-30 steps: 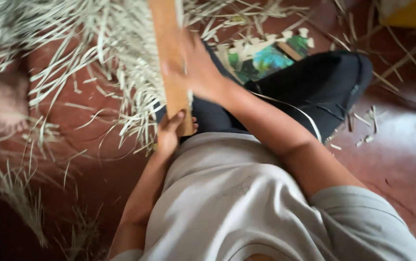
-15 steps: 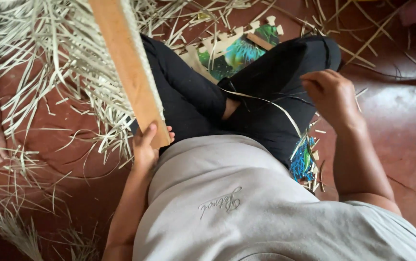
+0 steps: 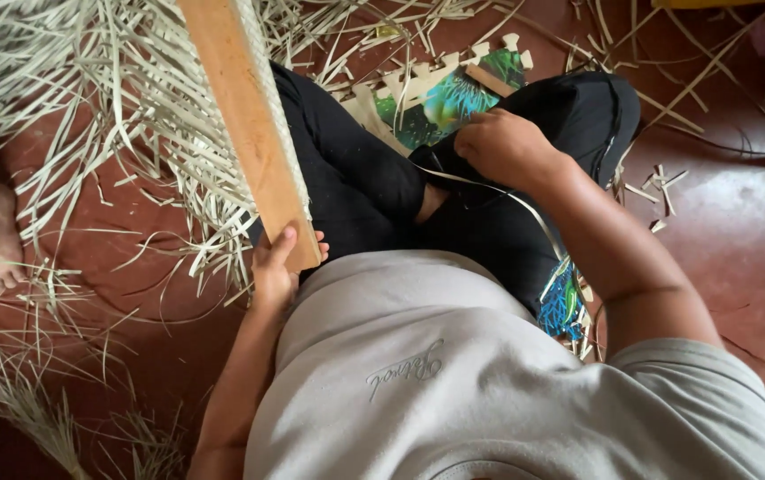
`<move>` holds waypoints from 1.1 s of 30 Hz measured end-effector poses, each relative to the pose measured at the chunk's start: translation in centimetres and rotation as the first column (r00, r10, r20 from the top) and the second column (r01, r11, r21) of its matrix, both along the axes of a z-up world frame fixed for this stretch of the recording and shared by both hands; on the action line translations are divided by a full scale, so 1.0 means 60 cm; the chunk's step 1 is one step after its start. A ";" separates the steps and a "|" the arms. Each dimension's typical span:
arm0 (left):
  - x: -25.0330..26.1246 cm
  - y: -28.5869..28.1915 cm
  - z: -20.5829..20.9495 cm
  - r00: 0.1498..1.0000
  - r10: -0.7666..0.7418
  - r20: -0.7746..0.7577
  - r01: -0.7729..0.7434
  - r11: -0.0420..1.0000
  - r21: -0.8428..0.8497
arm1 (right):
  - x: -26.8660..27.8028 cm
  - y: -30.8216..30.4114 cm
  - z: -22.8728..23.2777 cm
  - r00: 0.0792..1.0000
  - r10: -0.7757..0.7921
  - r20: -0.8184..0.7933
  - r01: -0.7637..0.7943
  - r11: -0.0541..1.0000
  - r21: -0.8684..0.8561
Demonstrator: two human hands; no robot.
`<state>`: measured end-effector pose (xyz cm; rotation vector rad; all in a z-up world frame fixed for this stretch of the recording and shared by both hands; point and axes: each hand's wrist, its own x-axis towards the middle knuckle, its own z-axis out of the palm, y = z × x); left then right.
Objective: Securing the edge of a woven mat by pressing it with a wooden tool and tying it with string
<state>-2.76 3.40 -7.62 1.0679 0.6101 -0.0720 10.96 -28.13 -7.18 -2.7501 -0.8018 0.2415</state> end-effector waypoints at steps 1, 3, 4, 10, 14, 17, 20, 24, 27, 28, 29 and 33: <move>-0.002 0.002 -0.004 1.000 0.001 -0.002 -0.001 1.000 0.000 | -0.014 -0.001 0.023 1.000 0.001 -0.002 -0.001 1.000 0.000; -0.002 0.006 -0.012 1.000 -0.013 0.007 0.013 1.000 -0.002 | -0.041 -0.004 0.069 0.988 -0.113 -0.106 0.127 0.983 0.129; -0.004 0.008 -0.019 1.000 -0.017 0.008 0.017 1.000 -0.002 | -0.047 -0.037 0.057 0.988 -0.117 -0.106 0.130 0.983 0.129; 0.011 -0.007 0.040 0.990 -0.034 -0.135 0.036 0.999 0.013 | -0.058 -0.199 0.065 0.880 -0.414 0.233 0.388 0.909 0.150; 0.010 -0.012 0.042 0.992 -0.029 -0.126 0.032 0.999 0.025 | -0.053 -0.191 0.121 0.748 -0.663 -0.011 0.591 0.674 -0.443; 0.007 -0.010 0.039 0.993 -0.033 -0.115 0.035 0.999 0.020 | -0.054 -0.184 0.108 0.698 -0.699 -0.157 0.542 0.658 -0.523; 0.009 -0.010 0.039 0.992 -0.043 -0.121 0.045 0.999 0.017 | -0.060 -0.214 0.075 0.780 -0.615 -0.119 0.600 0.788 -0.141; 0.008 -0.006 0.031 0.992 -0.048 -0.117 0.052 0.998 0.029 | -0.067 -0.174 0.146 0.751 -0.626 -0.211 0.650 0.644 0.403; 0.006 0.004 0.007 0.995 -0.078 -0.061 0.078 0.997 -0.008 | -0.072 -0.142 0.194 0.913 -0.214 -0.348 0.404 0.597 0.693; 0.006 0.003 0.011 0.995 -0.077 -0.059 0.076 0.997 -0.008 | -0.071 -0.125 0.212 0.914 -0.213 -0.347 0.402 0.598 0.693; 0.006 0.002 0.014 0.995 -0.083 -0.064 0.083 0.997 -0.003 | -0.069 -0.108 0.230 0.922 -0.153 -0.356 0.354 0.705 0.615; 0.006 -0.003 0.023 0.994 -0.047 -0.103 0.049 0.999 0.016 | -0.044 -0.094 0.209 0.969 -0.223 -0.105 0.244 0.923 0.296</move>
